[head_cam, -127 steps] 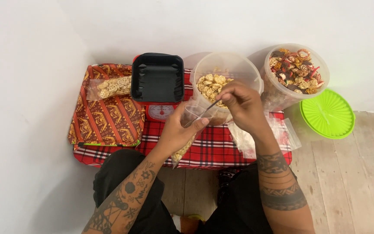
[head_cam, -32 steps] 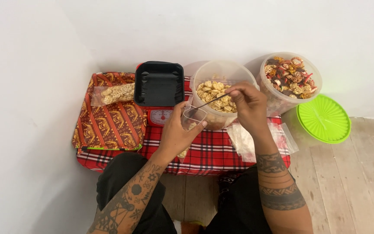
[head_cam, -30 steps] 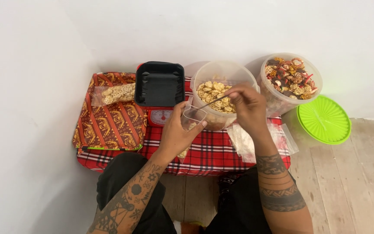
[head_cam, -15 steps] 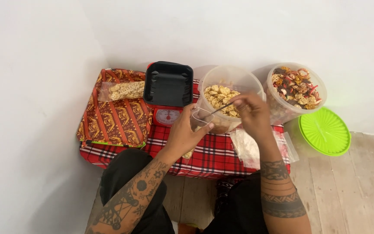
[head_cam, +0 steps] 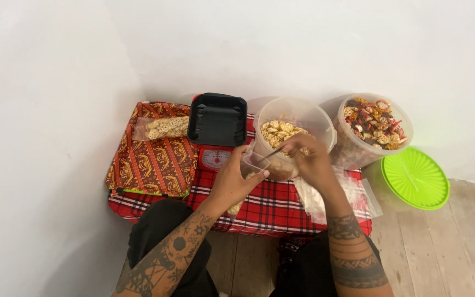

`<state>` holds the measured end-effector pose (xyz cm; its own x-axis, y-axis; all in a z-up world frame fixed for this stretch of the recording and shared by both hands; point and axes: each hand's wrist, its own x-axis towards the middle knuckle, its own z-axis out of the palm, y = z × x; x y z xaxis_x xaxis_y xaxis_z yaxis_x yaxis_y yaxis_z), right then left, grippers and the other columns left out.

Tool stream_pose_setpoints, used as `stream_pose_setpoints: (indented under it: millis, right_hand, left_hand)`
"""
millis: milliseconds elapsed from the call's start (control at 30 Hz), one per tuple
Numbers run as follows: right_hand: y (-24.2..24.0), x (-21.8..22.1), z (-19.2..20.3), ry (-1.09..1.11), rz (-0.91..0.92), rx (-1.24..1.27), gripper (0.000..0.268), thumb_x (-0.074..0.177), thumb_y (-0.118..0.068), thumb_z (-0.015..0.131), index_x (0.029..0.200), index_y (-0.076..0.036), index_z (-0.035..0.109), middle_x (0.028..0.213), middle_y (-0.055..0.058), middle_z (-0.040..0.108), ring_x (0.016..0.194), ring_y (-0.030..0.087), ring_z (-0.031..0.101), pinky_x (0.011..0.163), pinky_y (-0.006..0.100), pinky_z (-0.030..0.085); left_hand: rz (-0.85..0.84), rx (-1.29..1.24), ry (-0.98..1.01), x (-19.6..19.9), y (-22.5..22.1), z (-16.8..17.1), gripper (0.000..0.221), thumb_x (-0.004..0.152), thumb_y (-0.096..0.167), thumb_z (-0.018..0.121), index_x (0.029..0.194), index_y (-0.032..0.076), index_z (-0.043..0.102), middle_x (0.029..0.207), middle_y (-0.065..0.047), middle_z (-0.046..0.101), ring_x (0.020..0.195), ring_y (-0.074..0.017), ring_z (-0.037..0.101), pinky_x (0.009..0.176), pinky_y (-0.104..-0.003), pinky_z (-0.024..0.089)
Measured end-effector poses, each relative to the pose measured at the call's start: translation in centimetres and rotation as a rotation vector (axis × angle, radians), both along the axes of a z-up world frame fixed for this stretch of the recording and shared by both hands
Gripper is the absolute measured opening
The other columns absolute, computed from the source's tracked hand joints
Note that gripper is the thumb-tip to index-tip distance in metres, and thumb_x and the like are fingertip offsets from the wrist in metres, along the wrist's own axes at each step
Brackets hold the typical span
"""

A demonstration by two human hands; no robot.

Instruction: Manually packing snacks into small plastic bags using a spoon and a scale for portioning.

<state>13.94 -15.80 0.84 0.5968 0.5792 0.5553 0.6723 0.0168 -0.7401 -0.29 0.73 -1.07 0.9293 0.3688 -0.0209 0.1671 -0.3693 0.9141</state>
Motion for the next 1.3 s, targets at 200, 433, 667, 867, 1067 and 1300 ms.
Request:
stream_pose_setpoints:
  millis: [200, 433, 667, 867, 1067, 1300]
  right_hand:
    - [0.4, -1.1, 1.9, -0.034, -0.036, -0.052, 0.008, 0.096, -0.014, 0.072, 0.095, -0.009, 0.079, 0.076, 0.008, 0.071, 0.072, 0.024, 0.07, 0.078, 0.036, 0.054]
    - [0.7, 1.3, -1.4, 0.11, -0.125, 0.034, 0.013, 0.102, -0.015, 0.066, 0.101, -0.009, 0.078, 0.075, 0.006, 0.068, 0.072, 0.016, 0.062, 0.079, 0.033, 0.052]
    - [2.2, -2.7, -2.0, 0.058, 0.034, -0.085, 0.009, 0.094, -0.015, 0.072, 0.094, -0.012, 0.081, 0.073, 0.01, 0.073, 0.067, 0.026, 0.07, 0.072, 0.037, 0.055]
    - [1.9, -5.1, 0.6, 0.009, -0.019, -0.039, 0.01, 0.093, -0.01, 0.066, 0.092, -0.004, 0.073, 0.084, 0.004, 0.068, 0.071, 0.014, 0.061, 0.065, 0.025, 0.05]
    - [1.3, -4.4, 0.5, 0.071, 0.08, -0.136, 0.008, 0.09, -0.01, 0.07, 0.093, -0.007, 0.076, 0.083, 0.002, 0.068, 0.07, 0.013, 0.06, 0.064, 0.025, 0.05]
    - [1.2, -3.6, 1.5, -0.008, -0.051, -0.061, 0.018, 0.096, -0.02, 0.063, 0.09, -0.005, 0.072, 0.08, 0.002, 0.065, 0.066, 0.013, 0.058, 0.06, 0.025, 0.047]
  left_hand:
    - [-0.001, 0.01, -0.035, -0.7, -0.3, 1.0, 0.083, 0.076, 0.042, 0.081, 0.143, 0.011, 0.045, 0.131, -0.029, 0.058, 0.126, -0.052, 0.054, 0.105, -0.057, 0.044]
    - [0.005, -0.034, 0.019, -1.0, -0.2, 2.3, 0.081, 0.078, 0.041, 0.08, 0.144, 0.009, 0.044, 0.133, -0.029, 0.057, 0.129, -0.052, 0.052, 0.106, -0.058, 0.043]
    - [0.004, -0.058, 0.084, -2.8, -0.6, 2.1, 0.078, 0.08, 0.034, 0.08, 0.144, 0.007, 0.045, 0.13, -0.029, 0.059, 0.128, -0.0497, 0.053, 0.106, -0.057, 0.045]
    - [-0.061, -0.07, 0.032, -3.1, 0.0, -0.8, 0.081, 0.082, 0.035, 0.076, 0.148, 0.01, 0.036, 0.133, -0.016, 0.061, 0.115, -0.0269, 0.068, 0.094, -0.042, 0.057]
    - [-0.037, -0.036, 0.031, -1.7, 0.2, -2.8, 0.082, 0.078, 0.029, 0.078, 0.147, 0.011, 0.036, 0.13, -0.016, 0.062, 0.117, -0.0287, 0.065, 0.094, -0.043, 0.054]
    - [-0.09, -0.179, -0.025, -0.1, -0.4, -1.5, 0.087, 0.067, 0.0, 0.071, 0.146, 0.014, 0.037, 0.13, -0.017, 0.058, 0.111, -0.0284, 0.068, 0.083, -0.037, 0.062]
